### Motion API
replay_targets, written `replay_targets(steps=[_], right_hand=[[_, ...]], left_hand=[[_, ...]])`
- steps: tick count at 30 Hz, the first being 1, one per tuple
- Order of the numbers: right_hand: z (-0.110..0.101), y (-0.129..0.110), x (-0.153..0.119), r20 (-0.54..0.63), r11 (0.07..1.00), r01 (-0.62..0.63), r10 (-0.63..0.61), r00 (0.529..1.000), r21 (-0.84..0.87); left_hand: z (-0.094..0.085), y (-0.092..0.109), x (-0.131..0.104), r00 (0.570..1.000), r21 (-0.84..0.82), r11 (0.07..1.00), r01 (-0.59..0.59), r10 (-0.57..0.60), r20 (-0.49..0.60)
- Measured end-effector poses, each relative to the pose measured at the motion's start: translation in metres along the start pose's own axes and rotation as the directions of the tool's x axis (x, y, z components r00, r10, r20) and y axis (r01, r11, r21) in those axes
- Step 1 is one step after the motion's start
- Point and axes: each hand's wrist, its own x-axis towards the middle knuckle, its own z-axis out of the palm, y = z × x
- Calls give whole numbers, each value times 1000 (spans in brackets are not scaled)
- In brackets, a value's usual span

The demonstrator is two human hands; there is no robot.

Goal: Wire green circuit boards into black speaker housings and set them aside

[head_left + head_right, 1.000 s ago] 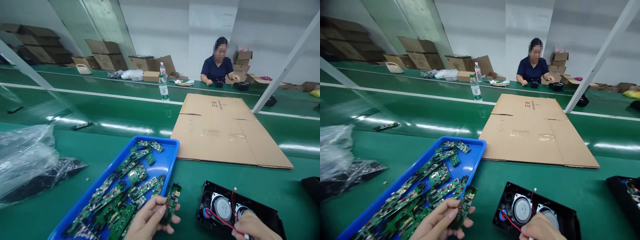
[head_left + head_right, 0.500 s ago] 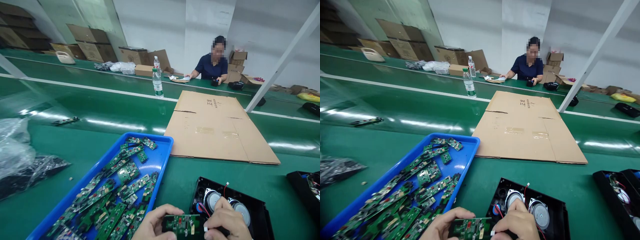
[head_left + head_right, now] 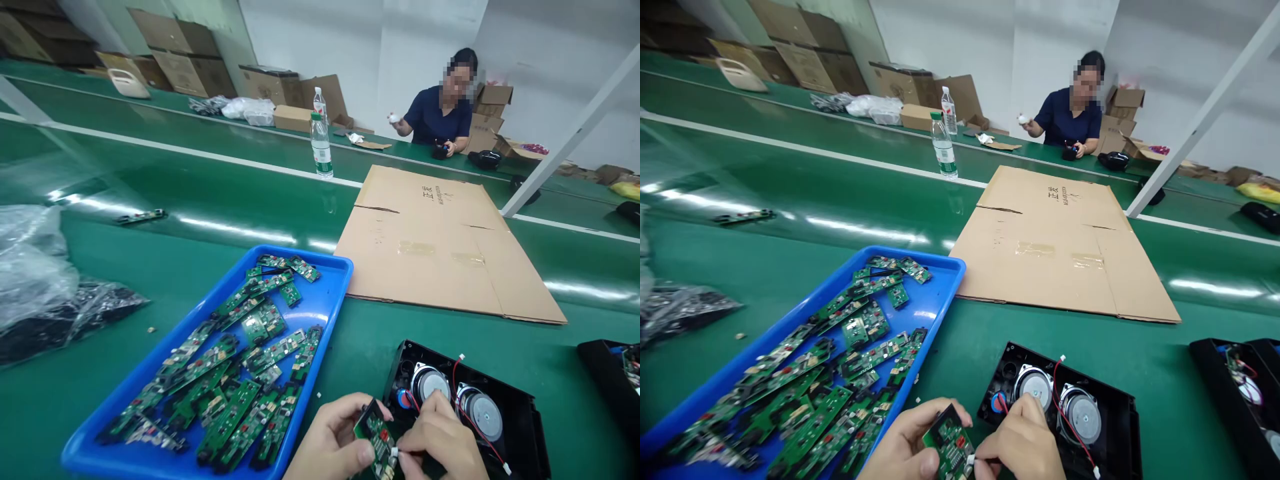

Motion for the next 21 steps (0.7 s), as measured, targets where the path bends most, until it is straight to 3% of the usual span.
replay_targets(steps=[2, 4, 9, 17, 21], right_hand=[[6, -3, 2, -205, 994, 0, -23, 979, -110], [6, -7, 7, -284, 970, 15, -86, 955, -243], [-9, -9, 16, -74, 903, 202, -247, 966, -379], [-3, -12, 15, -104, 914, 187, -238, 966, -359], [-5, -12, 16, -57, 892, 238, -281, 958, -385]], left_hand=[[1, -1, 3, 997, 12, 998, -64, 64, 54], [1, -4, 4, 992, -26, 999, -24, 27, 119], [2, -15, 3, 973, -122, 975, 188, -168, 158], [2, -17, 5, 960, -67, 970, 233, -219, 174], [2, -10, 4, 959, -33, 968, 250, -242, 149]])
